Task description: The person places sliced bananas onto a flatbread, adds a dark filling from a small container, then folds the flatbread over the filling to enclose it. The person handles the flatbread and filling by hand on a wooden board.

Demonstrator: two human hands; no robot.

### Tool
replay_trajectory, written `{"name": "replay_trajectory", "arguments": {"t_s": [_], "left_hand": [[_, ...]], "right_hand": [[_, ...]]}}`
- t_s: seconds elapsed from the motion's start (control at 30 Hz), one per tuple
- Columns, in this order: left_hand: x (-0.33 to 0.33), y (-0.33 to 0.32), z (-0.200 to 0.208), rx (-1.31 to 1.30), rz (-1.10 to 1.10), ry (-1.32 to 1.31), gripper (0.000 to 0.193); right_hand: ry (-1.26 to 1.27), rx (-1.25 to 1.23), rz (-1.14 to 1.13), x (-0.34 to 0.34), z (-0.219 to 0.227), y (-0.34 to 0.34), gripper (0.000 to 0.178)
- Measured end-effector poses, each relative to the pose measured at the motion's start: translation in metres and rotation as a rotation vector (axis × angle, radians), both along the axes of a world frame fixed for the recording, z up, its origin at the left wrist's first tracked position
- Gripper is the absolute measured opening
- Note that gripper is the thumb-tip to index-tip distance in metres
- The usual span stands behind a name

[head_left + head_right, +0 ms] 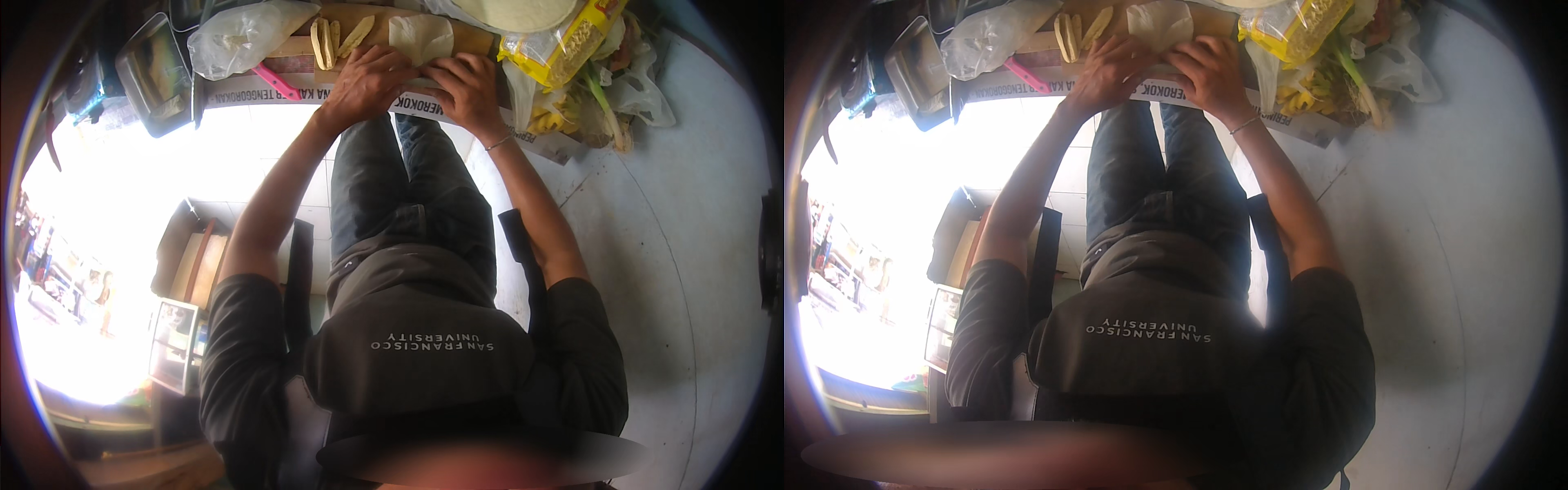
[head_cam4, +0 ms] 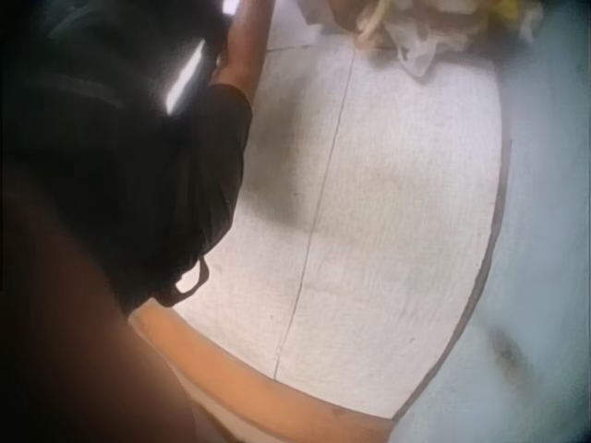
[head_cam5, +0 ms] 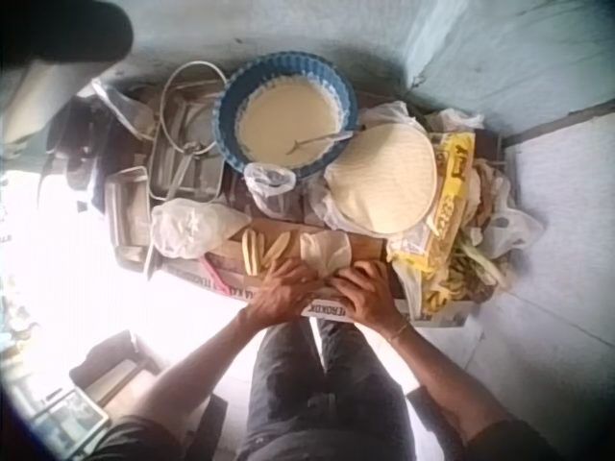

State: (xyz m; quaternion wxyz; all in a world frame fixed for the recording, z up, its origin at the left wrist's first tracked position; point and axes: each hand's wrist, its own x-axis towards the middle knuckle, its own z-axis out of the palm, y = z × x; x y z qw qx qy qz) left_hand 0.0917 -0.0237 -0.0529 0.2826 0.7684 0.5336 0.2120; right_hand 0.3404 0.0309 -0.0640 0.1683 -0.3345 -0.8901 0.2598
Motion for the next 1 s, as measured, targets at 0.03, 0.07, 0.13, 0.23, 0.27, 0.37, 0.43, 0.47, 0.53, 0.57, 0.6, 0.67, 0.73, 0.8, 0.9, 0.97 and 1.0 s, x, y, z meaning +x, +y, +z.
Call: {"name": "replay_trajectory", "arguments": {"t_s": [0.03,0.07,0.13,0.23,0.27,0.37,0.43,0.47,0.53,0.57,0.6,0.67,0.73,0.8,0.9,0.97,1.0], "left_hand": [[0.0,-0.001,-0.002,0.04,-0.016,0.004,0.034],[-0.001,-0.002,-0.003,0.08,-0.032,0.01,0.034],[0.0,-0.005,-0.005,0.16,-0.035,0.058,0.034],[0.0,-0.008,-0.006,0.227,-0.056,0.128,0.035],[0.001,-0.01,-0.006,0.237,-0.067,0.156,0.036],[0.005,-0.018,-0.005,0.229,0.0,0.103,0.035],[0.007,-0.021,-0.006,0.212,0.029,0.084,0.036],[0.008,-0.022,-0.006,0.207,0.042,0.072,0.037],[0.009,-0.024,-0.007,0.163,0.053,0.065,0.038],[0.009,-0.025,-0.007,0.147,0.059,0.055,0.039],[0.01,-0.026,-0.006,0.124,0.064,0.052,0.039],[0.01,-0.027,-0.005,0.086,0.074,0.037,0.041],[0.008,-0.025,-0.004,0.108,0.048,0.05,0.041],[0.006,-0.022,-0.004,0.134,0.021,0.057,0.041],[0.005,-0.019,-0.005,0.155,0.001,0.059,0.04],[0.005,-0.019,-0.004,0.146,0.002,0.055,0.039],[0.005,-0.019,-0.003,0.138,0.002,0.058,0.038]], "right_hand": [[-0.012,-0.013,0.003,0.001,0.001,0.0,0.049],[-0.022,-0.025,0.007,0.001,0.003,0.0,0.049],[-0.038,-0.025,0.018,0.0,0.004,0.0,0.05],[-0.049,0.005,0.036,0.001,0.003,-0.001,0.051],[-0.048,0.011,0.041,0.002,0.003,-0.001,0.051],[-0.036,0.023,0.043,0.002,0.001,-0.002,0.051],[-0.022,0.031,0.041,0.003,0.0,-0.003,0.05],[-0.014,0.034,0.04,0.003,-0.001,-0.003,0.05],[0.01,0.027,0.025,0.004,-0.002,-0.003,0.048],[0.026,0.016,0.01,0.004,-0.003,-0.004,0.047],[0.042,0.0,-0.005,0.004,-0.004,-0.004,0.046],[0.062,0.004,-0.015,0.005,-0.005,-0.005,0.043],[0.067,0.006,-0.017,0.006,-0.006,-0.007,0.041],[0.058,0.018,-0.014,0.006,-0.007,-0.008,0.04],[0.054,0.007,-0.009,0.006,-0.009,-0.008,0.045],[0.037,-0.008,-0.011,0.007,-0.008,-0.008,0.044],[0.032,-0.014,-0.013,0.007,-0.008,-0.008,0.044]]}}
